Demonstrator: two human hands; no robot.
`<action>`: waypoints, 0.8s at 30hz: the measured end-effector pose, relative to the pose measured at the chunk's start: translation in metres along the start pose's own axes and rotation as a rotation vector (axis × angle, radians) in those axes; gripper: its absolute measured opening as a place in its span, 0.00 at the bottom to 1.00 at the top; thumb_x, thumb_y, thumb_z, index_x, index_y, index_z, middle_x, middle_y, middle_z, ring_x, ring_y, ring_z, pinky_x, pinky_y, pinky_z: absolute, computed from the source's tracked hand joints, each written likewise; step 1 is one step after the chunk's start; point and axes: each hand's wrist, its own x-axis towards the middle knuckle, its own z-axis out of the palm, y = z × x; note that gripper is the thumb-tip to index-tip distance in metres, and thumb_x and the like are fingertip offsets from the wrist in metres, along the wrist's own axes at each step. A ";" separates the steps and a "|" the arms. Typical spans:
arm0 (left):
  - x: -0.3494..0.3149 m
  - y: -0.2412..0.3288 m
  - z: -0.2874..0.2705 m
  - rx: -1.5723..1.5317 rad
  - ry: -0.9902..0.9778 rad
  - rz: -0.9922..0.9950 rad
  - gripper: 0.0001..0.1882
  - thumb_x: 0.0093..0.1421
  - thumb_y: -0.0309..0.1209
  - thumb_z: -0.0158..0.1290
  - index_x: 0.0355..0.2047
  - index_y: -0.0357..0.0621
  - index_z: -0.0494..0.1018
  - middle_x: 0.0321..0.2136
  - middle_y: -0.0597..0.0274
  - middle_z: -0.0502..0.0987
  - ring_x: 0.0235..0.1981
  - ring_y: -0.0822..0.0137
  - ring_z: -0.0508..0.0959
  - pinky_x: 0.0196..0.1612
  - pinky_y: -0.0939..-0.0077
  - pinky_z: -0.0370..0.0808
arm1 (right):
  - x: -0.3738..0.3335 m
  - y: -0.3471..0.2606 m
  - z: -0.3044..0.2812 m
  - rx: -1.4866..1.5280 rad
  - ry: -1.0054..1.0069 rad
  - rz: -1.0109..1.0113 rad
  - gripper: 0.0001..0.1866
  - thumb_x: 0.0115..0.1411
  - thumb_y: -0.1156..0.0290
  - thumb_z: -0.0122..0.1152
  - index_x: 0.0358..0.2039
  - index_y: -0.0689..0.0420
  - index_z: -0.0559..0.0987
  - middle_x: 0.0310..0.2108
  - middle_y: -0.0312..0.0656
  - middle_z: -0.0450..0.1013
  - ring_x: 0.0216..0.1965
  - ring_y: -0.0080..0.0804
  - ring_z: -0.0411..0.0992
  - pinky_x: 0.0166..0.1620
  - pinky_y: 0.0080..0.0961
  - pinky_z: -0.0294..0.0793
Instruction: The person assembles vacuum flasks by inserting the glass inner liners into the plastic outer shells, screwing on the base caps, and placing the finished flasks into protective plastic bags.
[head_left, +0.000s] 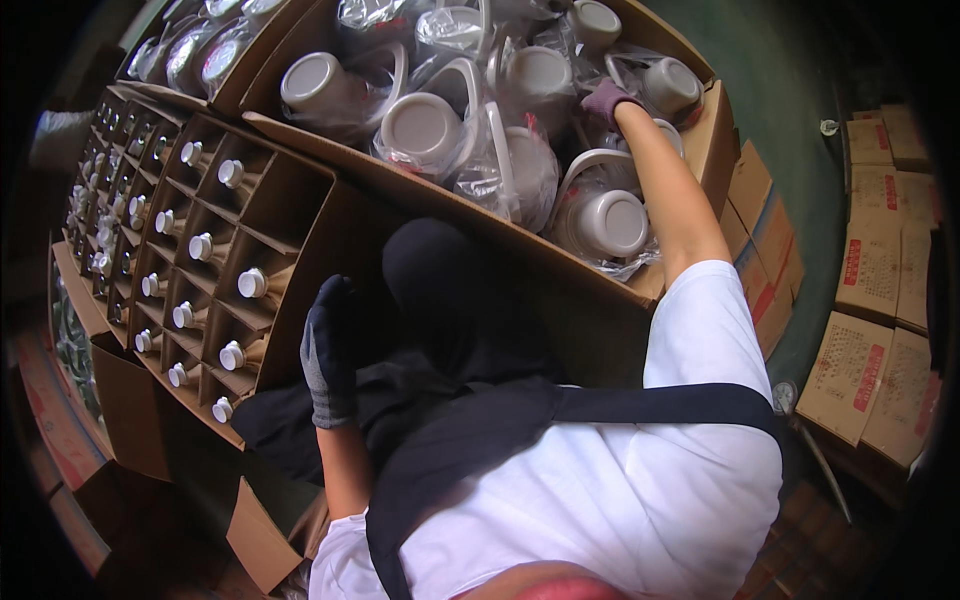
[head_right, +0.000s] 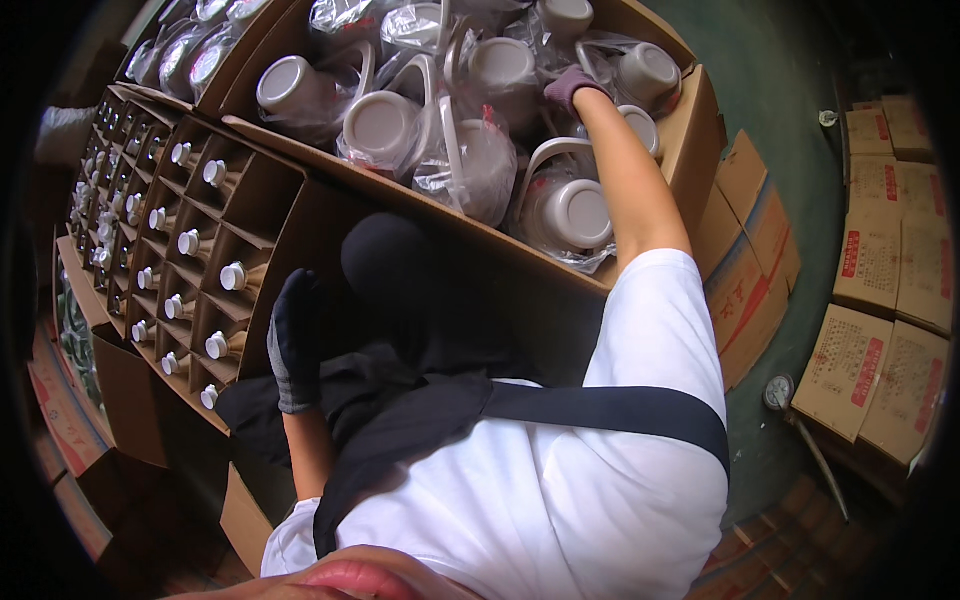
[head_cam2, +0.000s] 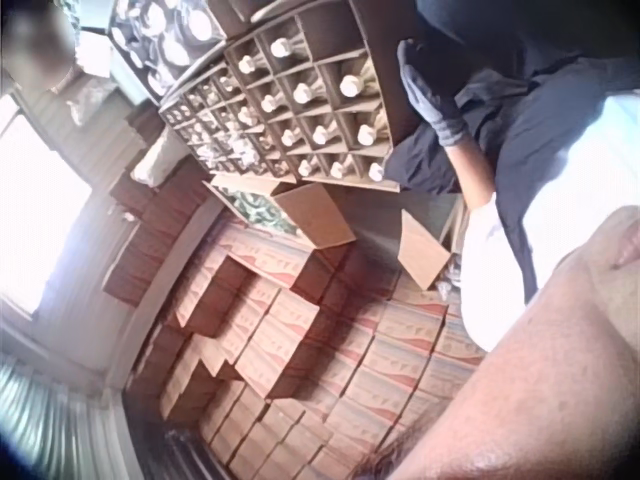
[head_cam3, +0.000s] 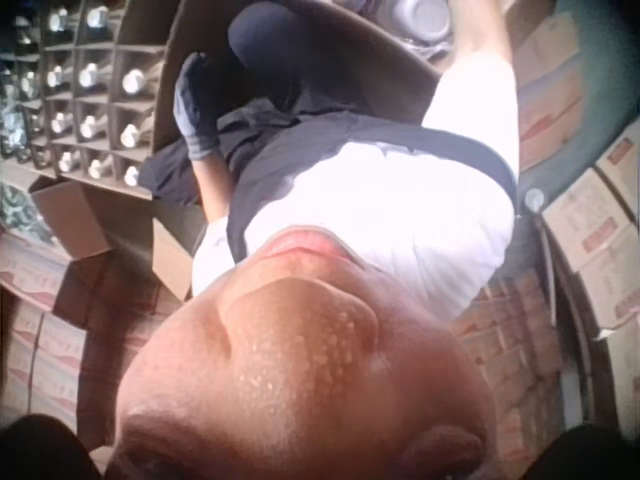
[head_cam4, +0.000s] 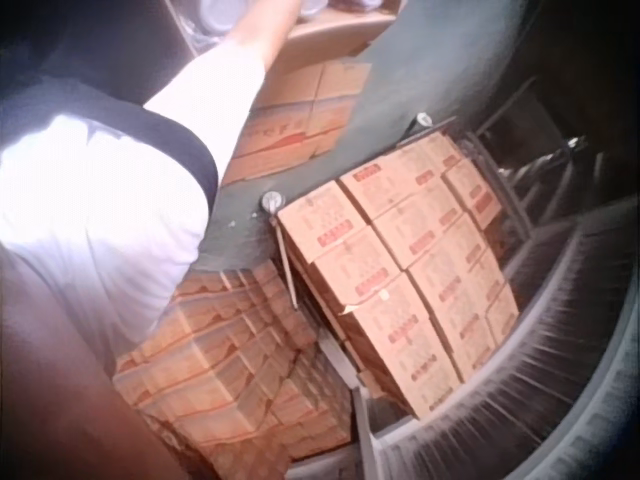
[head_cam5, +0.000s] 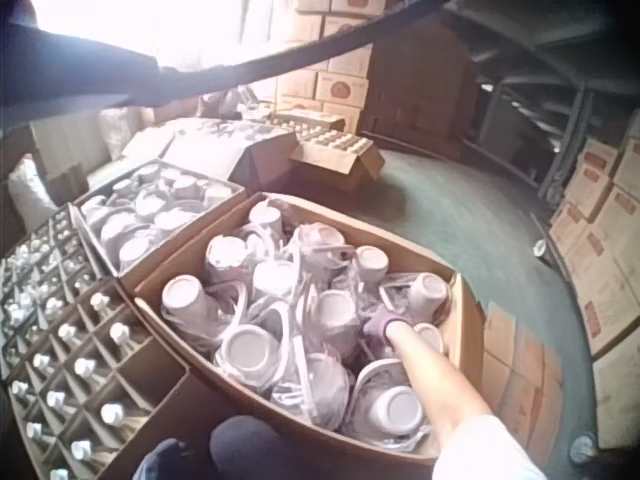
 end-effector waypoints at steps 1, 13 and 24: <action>-0.002 0.004 0.004 0.038 0.006 0.008 0.23 0.71 0.35 0.36 0.60 0.32 0.61 0.57 0.49 0.68 0.58 0.60 0.69 0.62 0.66 0.65 | 0.005 -0.005 0.014 -0.330 -0.142 -0.017 0.37 0.50 0.51 0.59 0.59 0.54 0.66 0.58 0.50 0.64 0.59 0.43 0.63 0.61 0.35 0.60; -0.020 0.005 0.011 -0.252 -0.073 0.044 0.23 0.71 0.35 0.35 0.60 0.32 0.62 0.58 0.51 0.68 0.57 0.59 0.70 0.61 0.66 0.65 | 0.170 0.075 0.079 0.051 0.359 0.033 0.30 0.62 0.51 0.39 0.59 0.54 0.62 0.61 0.44 0.55 0.63 0.41 0.53 0.63 0.39 0.53; -0.067 -0.018 -0.036 -0.258 0.158 0.118 0.23 0.71 0.37 0.35 0.59 0.33 0.64 0.56 0.52 0.69 0.56 0.62 0.70 0.61 0.69 0.64 | -0.168 0.035 -0.179 1.262 0.693 -0.528 0.11 0.50 0.67 0.69 0.32 0.59 0.81 0.19 0.28 0.69 0.16 0.16 0.61 0.20 0.16 0.59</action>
